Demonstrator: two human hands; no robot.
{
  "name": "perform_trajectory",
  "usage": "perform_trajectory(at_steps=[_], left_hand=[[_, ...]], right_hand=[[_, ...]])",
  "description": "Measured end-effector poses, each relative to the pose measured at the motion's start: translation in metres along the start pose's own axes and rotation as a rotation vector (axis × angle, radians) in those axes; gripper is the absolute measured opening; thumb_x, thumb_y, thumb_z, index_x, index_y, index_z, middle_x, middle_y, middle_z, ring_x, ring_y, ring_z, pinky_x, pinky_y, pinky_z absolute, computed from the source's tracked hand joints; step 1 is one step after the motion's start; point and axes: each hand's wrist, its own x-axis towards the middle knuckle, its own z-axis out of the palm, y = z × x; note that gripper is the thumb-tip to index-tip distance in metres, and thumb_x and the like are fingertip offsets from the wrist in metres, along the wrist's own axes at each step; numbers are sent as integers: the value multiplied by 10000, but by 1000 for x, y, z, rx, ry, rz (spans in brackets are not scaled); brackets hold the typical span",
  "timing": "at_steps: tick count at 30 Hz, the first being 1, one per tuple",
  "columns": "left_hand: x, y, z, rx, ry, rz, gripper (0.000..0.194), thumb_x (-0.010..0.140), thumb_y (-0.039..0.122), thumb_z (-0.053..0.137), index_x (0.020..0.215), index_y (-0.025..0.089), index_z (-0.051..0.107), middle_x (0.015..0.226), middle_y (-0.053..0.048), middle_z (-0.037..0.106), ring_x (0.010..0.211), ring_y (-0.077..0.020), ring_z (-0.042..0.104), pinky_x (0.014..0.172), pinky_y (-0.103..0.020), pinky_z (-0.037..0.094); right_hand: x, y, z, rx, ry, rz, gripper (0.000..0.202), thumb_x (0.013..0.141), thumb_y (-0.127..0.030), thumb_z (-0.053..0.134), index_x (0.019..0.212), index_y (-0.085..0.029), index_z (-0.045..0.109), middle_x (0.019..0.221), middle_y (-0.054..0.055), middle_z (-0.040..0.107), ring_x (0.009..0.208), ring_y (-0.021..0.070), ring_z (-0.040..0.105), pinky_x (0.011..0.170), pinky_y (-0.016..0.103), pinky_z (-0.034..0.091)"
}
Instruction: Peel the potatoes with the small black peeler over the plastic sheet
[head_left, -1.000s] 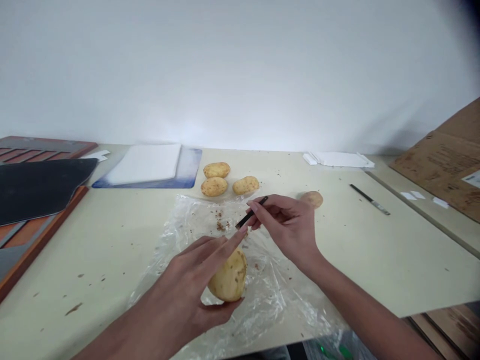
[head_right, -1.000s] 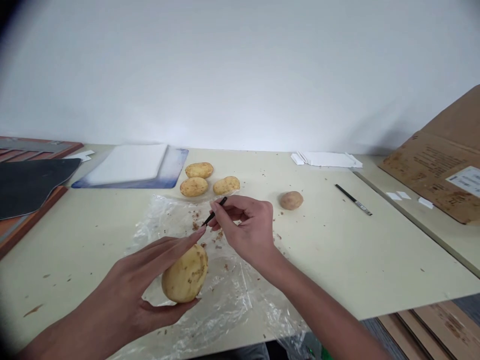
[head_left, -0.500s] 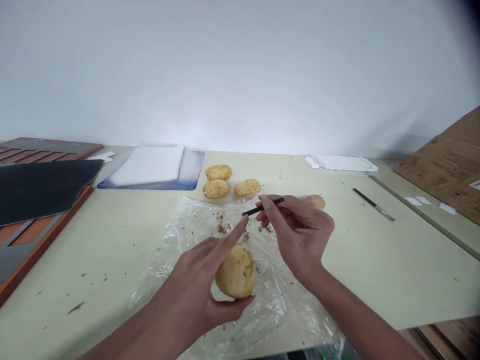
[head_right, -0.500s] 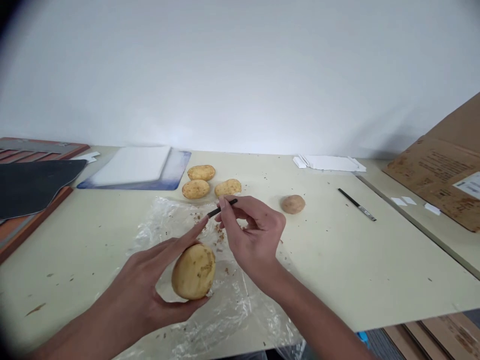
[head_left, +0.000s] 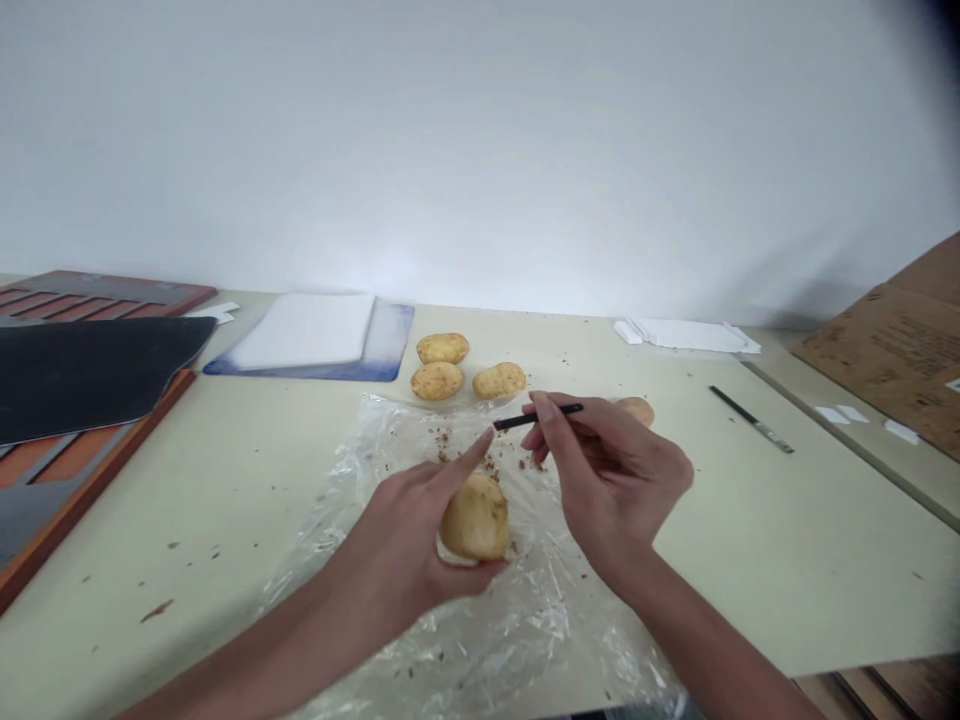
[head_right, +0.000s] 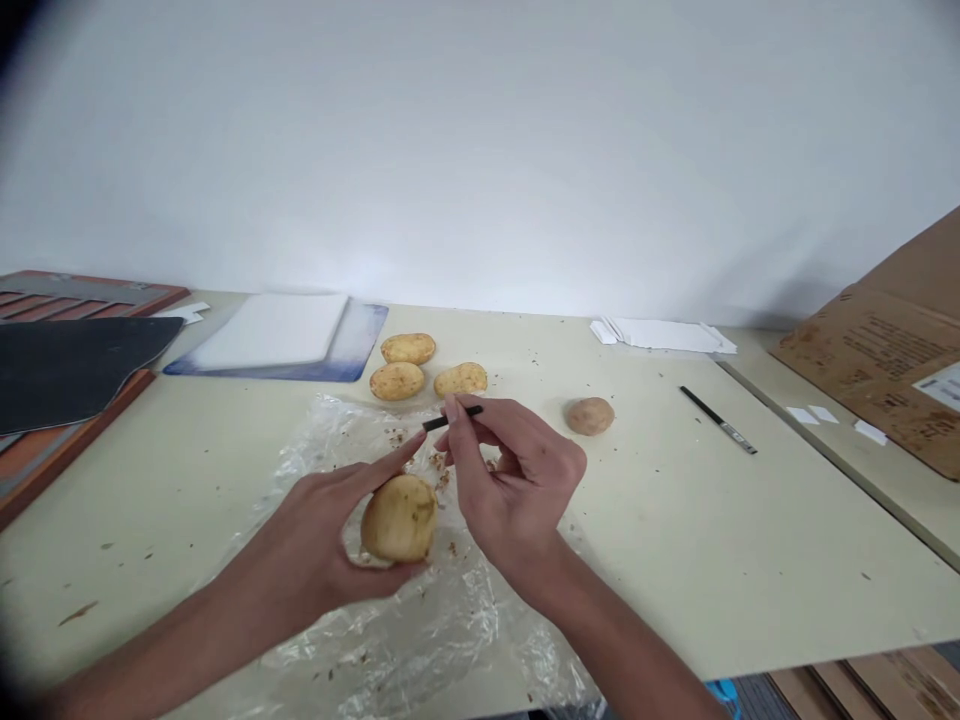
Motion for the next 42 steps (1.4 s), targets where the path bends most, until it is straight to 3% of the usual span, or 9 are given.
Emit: perform_trajectory(at_steps=[3, 7, 9, 12, 17, 22, 30, 36, 42], left_hand=[[9, -10, -5, 21, -46, -150, 976, 729, 464, 826, 1584, 350, 370, 1165, -40, 774, 1090, -323, 697, 954, -439, 563], [0, -2, -13, -131, -80, -75, 1117, 698, 439, 860, 1596, 507, 198, 1093, 82, 774, 947, -213, 710, 881, -311, 551], [-4, 6, -14, -139, -75, -24, 1114, 674, 438, 879, 1567, 563, 225, 1062, 114, 766, 902, -191, 709, 837, -279, 544], [1, 6, -11, -121, -110, -52, 1054, 691, 452, 864, 1570, 516, 286, 1086, 67, 777, 966, -236, 723, 890, -331, 562], [11, -21, -15, -83, -87, -143, 874, 717, 469, 844, 1513, 376, 493, 1239, -23, 769, 1138, -322, 713, 986, -426, 577], [-3, -35, -32, -235, -107, -174, 1065, 648, 463, 922, 1559, 449, 370, 1341, 9, 723, 1283, -300, 661, 1163, -473, 526], [-40, -67, -27, -628, -142, -244, 1240, 561, 404, 1011, 1582, 419, 307, 1406, -37, 659, 1387, -254, 577, 1301, -482, 377], [-70, -90, -15, -747, -203, -289, 1264, 569, 346, 1010, 1587, 428, 264, 1417, -66, 635, 1324, -254, 629, 1151, -369, 550], [-78, -102, -24, -379, -256, -159, 877, 620, 397, 951, 1410, 432, 570, 1521, -6, 543, 1439, -293, 524, 1229, -386, 486]], right_hand=[[3, -2, -2, -15, 48, -57, 119, 874, -70, 762, 856, -181, 802, 671, -11, 725, 531, 117, 647, 486, 266, 550], [2, 0, -1, -28, 18, -41, 110, 871, -69, 768, 820, -164, 792, 675, -16, 725, 530, 105, 647, 477, 257, 547], [0, 1, 0, -24, 0, -23, 107, 871, -70, 768, 820, -162, 792, 666, -17, 717, 530, 110, 649, 476, 264, 547], [0, 1, -1, -14, 24, -27, 108, 864, -55, 772, 841, -155, 805, 658, -14, 712, 531, 106, 644, 480, 262, 539], [8, 3, -5, 42, 94, -18, 77, 866, -67, 778, 823, -124, 806, 691, 25, 734, 517, 104, 643, 463, 256, 528], [13, 12, -9, 174, 81, 108, 73, 907, -133, 771, 840, -135, 802, 754, 46, 758, 536, 120, 670, 512, 271, 578], [10, 33, -9, 508, -229, 425, 190, 978, -226, 716, 803, -155, 733, 858, 56, 767, 612, 148, 730, 537, 266, 615], [-17, 40, 3, 614, -483, 603, 42, 908, -182, 799, 888, -162, 769, 715, 21, 736, 588, 117, 700, 540, 214, 594], [-30, 42, 8, 674, -663, 739, 48, 895, -161, 806, 889, -137, 764, 673, 34, 760, 558, 131, 724, 537, 203, 616]])
